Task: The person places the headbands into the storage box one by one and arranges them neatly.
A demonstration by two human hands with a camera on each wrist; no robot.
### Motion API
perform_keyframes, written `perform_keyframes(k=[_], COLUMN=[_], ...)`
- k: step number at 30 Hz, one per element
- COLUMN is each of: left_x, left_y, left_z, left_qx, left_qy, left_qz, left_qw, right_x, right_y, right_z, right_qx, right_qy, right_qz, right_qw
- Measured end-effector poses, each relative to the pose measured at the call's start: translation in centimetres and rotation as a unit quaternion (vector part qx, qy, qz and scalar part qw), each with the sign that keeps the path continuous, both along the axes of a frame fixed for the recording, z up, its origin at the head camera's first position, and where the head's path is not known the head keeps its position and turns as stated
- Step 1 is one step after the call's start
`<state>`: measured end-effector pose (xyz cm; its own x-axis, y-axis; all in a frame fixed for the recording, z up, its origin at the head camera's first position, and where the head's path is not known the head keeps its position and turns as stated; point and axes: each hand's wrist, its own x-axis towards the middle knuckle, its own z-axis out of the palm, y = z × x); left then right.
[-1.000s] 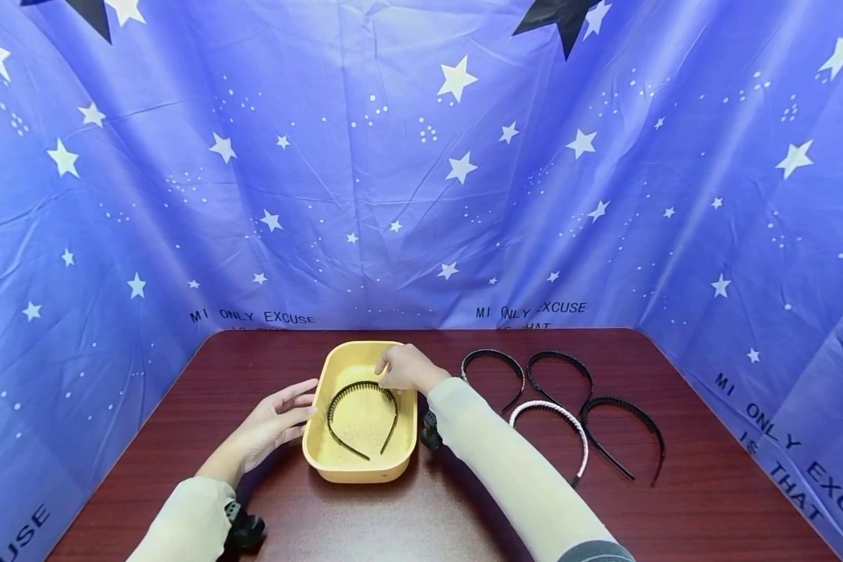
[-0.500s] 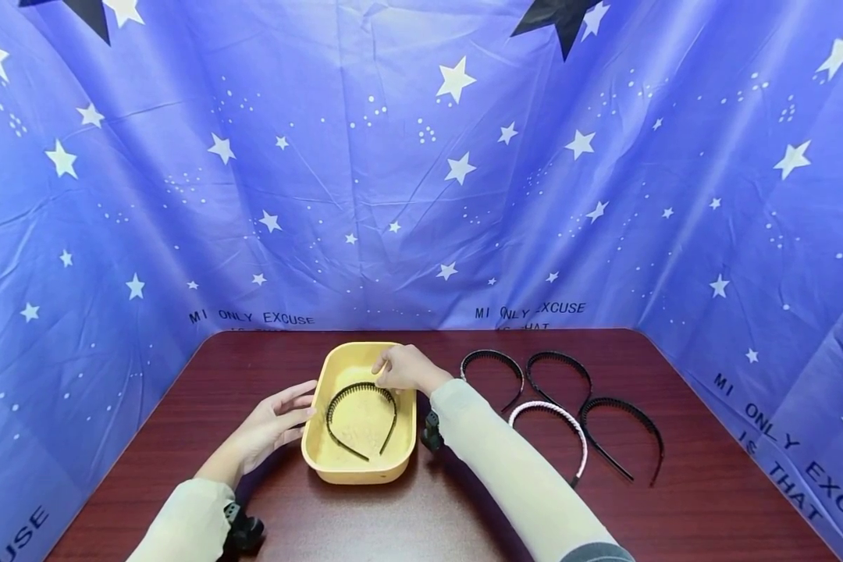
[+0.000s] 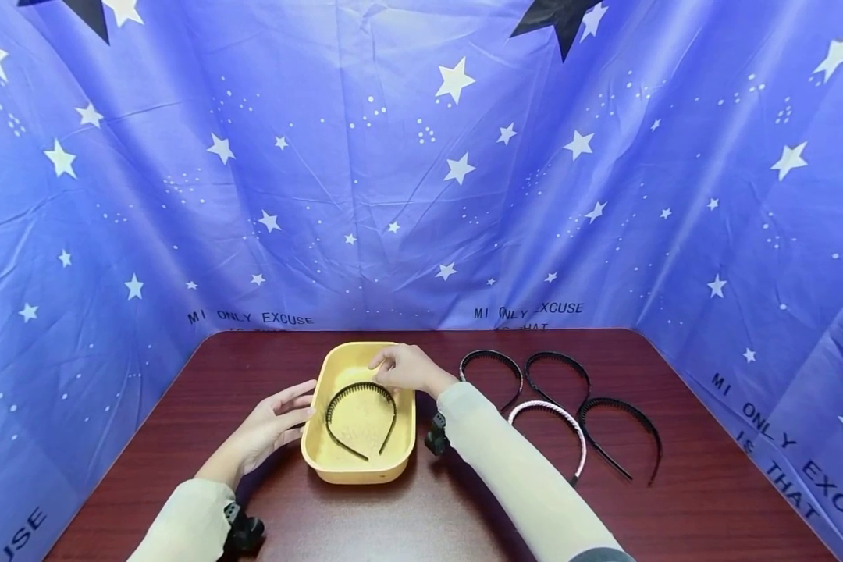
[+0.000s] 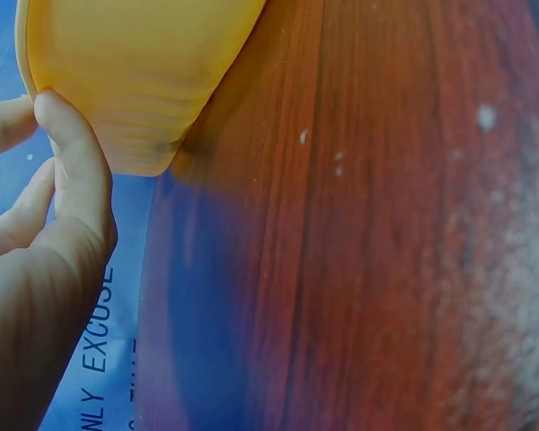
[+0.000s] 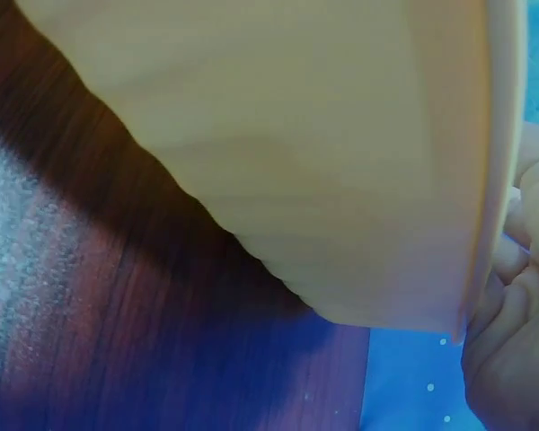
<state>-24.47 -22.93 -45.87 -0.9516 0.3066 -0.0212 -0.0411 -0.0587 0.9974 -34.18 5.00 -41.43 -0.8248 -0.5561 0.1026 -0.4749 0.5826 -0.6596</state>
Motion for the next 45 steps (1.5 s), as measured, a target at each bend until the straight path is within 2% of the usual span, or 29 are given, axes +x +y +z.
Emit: perform_keyframes(k=[8,14,22,30,45], left_x=[-0.1,-0.1,-0.1,-0.1,0.1], left_y=[0.1,0.1,0.2,0.1,0.1], left_z=[-0.1,0.2,0.3,0.3,0.5], left_qx=[-0.001,-0.003,0.002,0.0,-0.001], left_qy=[-0.016,-0.012,-0.012,-0.007,-0.008], left_qz=[0.014,0.009,0.004,0.002,0.002], left_qw=[0.9998,0.9999,0.9999,1.0,1.0], right_x=[0.2,0.1,0.2,0.4,1.0], right_y=[0.2,0.4,0.9,1.4,3.0], right_z=[-0.4,-0.6,-0.1,0.1,1.1], right_qx=[-0.056,-0.118,-0.141,-0.096,-0.08], right_qy=[-0.032,-0.077,-0.1,-0.039,-0.02], right_qz=[-0.004,-0.002,0.019,0.032,0.058], right_qw=[0.998,0.99,0.985,0.994,0.995])
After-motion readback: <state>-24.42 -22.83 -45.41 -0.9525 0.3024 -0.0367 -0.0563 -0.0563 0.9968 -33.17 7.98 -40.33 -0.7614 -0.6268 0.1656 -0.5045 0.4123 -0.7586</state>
